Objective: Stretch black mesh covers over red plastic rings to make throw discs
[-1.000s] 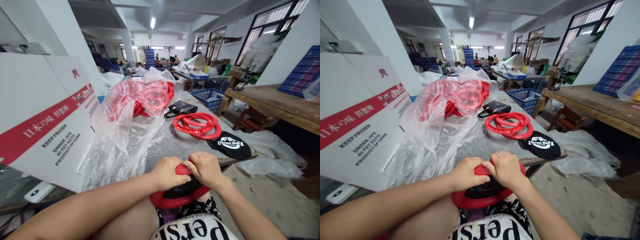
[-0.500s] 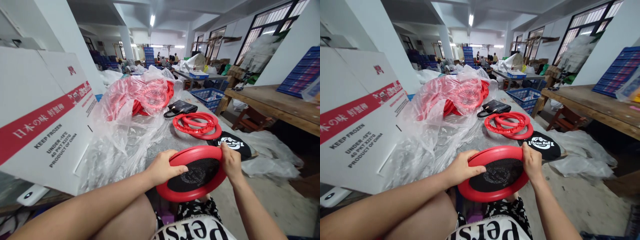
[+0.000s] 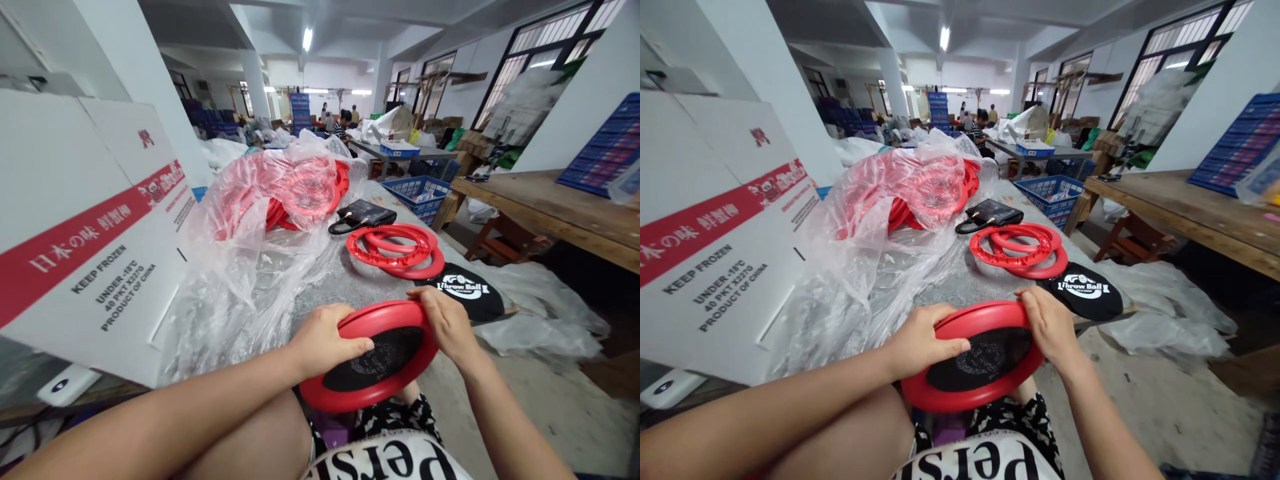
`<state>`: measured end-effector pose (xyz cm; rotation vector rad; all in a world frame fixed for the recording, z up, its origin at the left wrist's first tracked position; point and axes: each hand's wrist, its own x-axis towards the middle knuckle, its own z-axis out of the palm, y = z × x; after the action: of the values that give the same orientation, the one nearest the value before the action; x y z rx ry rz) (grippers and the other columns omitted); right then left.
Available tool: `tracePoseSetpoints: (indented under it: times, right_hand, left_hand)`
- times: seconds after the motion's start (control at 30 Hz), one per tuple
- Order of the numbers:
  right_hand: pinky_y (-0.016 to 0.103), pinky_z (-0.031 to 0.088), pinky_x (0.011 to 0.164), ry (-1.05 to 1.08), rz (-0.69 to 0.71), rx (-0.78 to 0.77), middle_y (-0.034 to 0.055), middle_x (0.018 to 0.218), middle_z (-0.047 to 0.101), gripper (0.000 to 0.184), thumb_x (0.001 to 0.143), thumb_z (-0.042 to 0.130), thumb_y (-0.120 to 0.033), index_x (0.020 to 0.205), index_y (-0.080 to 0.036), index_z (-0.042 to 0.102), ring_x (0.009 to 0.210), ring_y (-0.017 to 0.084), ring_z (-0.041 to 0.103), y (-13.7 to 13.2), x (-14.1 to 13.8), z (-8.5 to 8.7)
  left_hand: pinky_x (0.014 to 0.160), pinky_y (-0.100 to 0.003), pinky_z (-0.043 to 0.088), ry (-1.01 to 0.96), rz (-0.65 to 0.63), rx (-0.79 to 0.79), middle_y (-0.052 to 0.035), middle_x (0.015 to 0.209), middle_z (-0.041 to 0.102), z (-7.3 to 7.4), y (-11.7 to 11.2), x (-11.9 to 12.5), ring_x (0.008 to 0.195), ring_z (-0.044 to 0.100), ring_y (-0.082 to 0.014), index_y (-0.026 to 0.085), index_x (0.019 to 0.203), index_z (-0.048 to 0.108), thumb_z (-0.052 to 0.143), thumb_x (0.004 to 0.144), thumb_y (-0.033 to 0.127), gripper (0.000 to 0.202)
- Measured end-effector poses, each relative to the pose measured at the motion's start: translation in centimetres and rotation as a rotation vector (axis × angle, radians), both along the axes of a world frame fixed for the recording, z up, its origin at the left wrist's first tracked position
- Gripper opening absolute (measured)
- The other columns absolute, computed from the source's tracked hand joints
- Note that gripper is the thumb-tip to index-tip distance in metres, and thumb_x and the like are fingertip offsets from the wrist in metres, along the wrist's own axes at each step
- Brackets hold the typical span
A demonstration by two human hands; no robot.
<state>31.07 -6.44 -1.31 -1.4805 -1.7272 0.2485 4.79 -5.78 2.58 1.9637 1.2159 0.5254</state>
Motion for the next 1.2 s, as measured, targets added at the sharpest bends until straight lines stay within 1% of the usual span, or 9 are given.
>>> tracePoseSetpoints:
  times: [0.07,0.13,0.2,0.4,0.67,0.83,0.93,1.07,1.2]
  right_hand:
    - [0.030,0.044,0.075,-0.158,0.101,0.005,0.0066,0.091,0.075,0.056,0.104,0.030,-0.060,0.093,-0.022,0.069,0.084,0.020,0.068,-0.4,-1.6,1.1]
    - [0.029,0.038,0.066,-0.316,0.155,-0.019,0.0055,0.077,0.071,0.059,0.105,0.028,-0.060,0.079,-0.021,0.065,0.071,0.019,0.065,-0.6,-3.1,1.5]
    - [0.030,0.031,0.061,-0.408,0.142,-0.017,0.0050,0.067,0.067,0.064,0.106,0.023,-0.059,0.070,-0.021,0.059,0.062,0.017,0.059,-0.8,-4.1,1.2]
    - [0.029,0.028,0.061,-0.460,0.088,0.008,0.0048,0.068,0.068,0.062,0.107,0.021,-0.056,0.073,-0.020,0.059,0.062,0.017,0.061,-1.7,-4.2,-1.5]
    - [0.029,0.025,0.058,-0.435,0.006,0.006,0.0046,0.059,0.064,0.068,0.106,0.019,-0.059,0.061,-0.021,0.053,0.055,0.015,0.056,-1.1,-3.3,-3.0]
    - [0.029,0.025,0.057,-0.337,-0.041,-0.042,0.0038,0.055,0.060,0.070,0.102,0.019,-0.067,0.058,-0.021,0.048,0.053,0.015,0.052,-0.6,-2.8,-3.7]
    - [0.030,0.025,0.056,-0.202,-0.083,-0.097,0.0017,0.052,0.052,0.069,0.097,0.027,-0.074,0.056,-0.022,0.044,0.051,0.015,0.047,0.0,-1.6,-4.1]
    - [0.029,0.025,0.052,0.154,-0.252,-0.093,-0.0023,0.048,0.035,0.069,0.088,0.038,-0.083,0.054,-0.023,0.034,0.050,0.013,0.036,0.4,1.9,-4.8]
    - [0.029,0.026,0.048,0.535,-0.399,-0.070,-0.0040,0.048,0.032,0.065,0.083,0.051,-0.081,0.057,-0.026,0.030,0.050,0.012,0.029,0.3,4.5,-6.9]
  left_hand:
    - [0.074,-0.031,0.046,0.082,-0.049,0.040,-0.0043,0.092,0.072,0.0,-0.2,0.3,0.085,0.066,-0.0224,0.018,0.092,0.073,0.076,0.073,0.047,0.035]
    - [0.073,-0.031,0.044,0.130,-0.073,0.035,-0.0036,0.090,0.072,-0.2,-0.3,0.6,0.083,0.065,-0.0219,0.018,0.091,0.072,0.075,0.073,0.049,0.035]
    - [0.072,-0.030,0.043,0.152,-0.070,0.003,-0.0027,0.088,0.072,-0.4,-0.3,0.8,0.082,0.065,-0.0216,0.019,0.092,0.072,0.075,0.073,0.050,0.036]
    - [0.068,-0.029,0.040,0.222,-0.109,-0.068,-0.0013,0.085,0.071,-0.9,-0.1,1.4,0.079,0.064,-0.0213,0.021,0.086,0.071,0.076,0.071,0.051,0.034]
    - [0.065,-0.028,0.038,0.249,-0.137,-0.068,-0.0020,0.082,0.073,-1.8,0.9,3.1,0.076,0.065,-0.0207,0.021,0.084,0.073,0.074,0.073,0.050,0.031]
    - [0.067,-0.029,0.040,0.235,-0.177,-0.065,-0.0036,0.085,0.074,-2.1,1.6,3.8,0.078,0.066,-0.0225,0.020,0.089,0.073,0.073,0.073,0.052,0.035]
    - [0.067,-0.029,0.044,0.187,-0.180,-0.139,-0.0048,0.091,0.075,-2.5,2.1,3.4,0.082,0.068,-0.0236,0.019,0.097,0.073,0.072,0.074,0.054,0.042]
    - [0.070,-0.029,0.050,0.000,-0.148,-0.285,-0.0058,0.097,0.077,-3.9,3.0,1.9,0.088,0.070,-0.0241,0.016,0.103,0.071,0.076,0.072,0.057,0.051]
    - [0.079,-0.031,0.053,-0.174,-0.095,-0.277,-0.0066,0.103,0.077,-4.7,3.5,0.5,0.093,0.071,-0.0238,0.016,0.107,0.070,0.078,0.073,0.052,0.050]
